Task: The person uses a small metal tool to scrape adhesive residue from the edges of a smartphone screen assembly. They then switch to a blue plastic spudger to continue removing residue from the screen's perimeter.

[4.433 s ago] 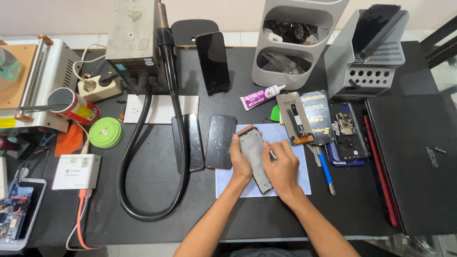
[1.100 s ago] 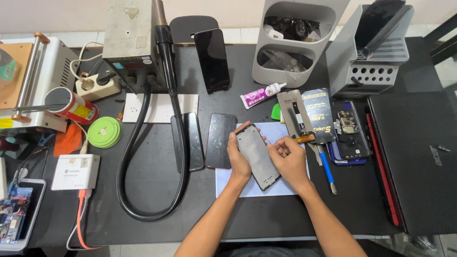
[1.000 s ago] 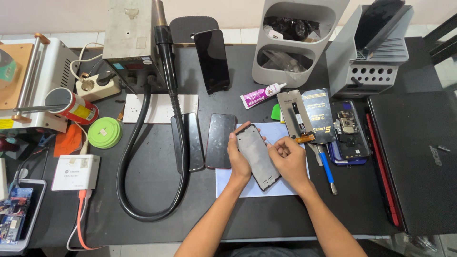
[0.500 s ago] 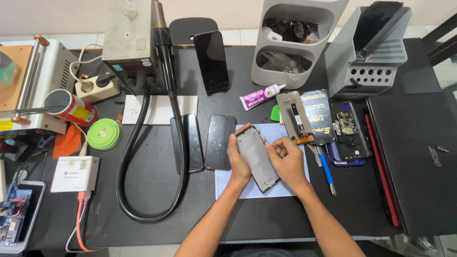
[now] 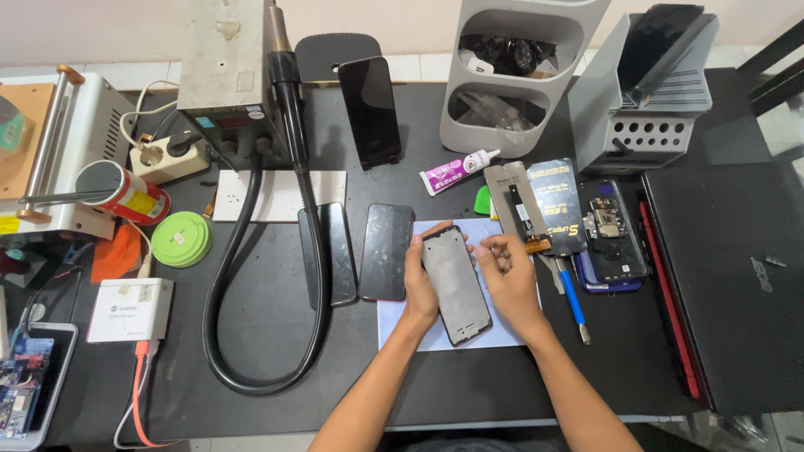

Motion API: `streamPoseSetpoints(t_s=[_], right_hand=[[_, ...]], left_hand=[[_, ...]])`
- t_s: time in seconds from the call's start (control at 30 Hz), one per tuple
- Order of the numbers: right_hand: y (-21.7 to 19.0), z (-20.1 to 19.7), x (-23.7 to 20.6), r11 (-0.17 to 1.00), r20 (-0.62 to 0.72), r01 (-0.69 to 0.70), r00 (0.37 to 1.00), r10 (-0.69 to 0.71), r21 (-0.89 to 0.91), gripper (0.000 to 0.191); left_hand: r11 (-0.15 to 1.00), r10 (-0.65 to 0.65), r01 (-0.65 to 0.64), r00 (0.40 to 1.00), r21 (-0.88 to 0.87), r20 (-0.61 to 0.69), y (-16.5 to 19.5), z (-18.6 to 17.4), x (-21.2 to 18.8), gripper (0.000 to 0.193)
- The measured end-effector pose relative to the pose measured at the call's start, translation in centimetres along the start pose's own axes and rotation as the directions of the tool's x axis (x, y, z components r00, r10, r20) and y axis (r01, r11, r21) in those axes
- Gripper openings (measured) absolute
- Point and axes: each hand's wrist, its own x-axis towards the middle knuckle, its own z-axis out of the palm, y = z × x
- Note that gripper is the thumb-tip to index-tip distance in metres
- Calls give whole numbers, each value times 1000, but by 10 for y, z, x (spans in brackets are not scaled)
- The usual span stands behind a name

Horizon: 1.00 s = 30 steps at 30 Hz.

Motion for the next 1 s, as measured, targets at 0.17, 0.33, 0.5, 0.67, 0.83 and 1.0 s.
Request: streamPoseSetpoints(t_s=[0.17,0.33,0.5,0.67,0.83,1.0], right_hand=[[-9,1,-1,992,34,-28,999,33,-123,19],[-10,0,1,993,12,-79,997,80,-85,18],[-1,0,3,996,4,-94,996,94,1,17],[-2,-4,4,997,-7,-56,998,55,-51,14],[-14,-2,-1,960,53,234,972,-228,-157,25],[-22,3,-5,976,6,103,995,-104,-192,27]], left_hand=[[1000,-4,4,999,4,37,-2,-4,2,64],[1000,-12,10,997,21,81,-5,-3,1,63],[999,-16,14,998,41,65,-3,-1,-2,63],[995,-30,30,1000,-91,1,3,4,-3,65],[992,9,-14,999,-127,-40,7,5,-1,66],[994,76,-80,996,-70,-53,0,1,0,65]])
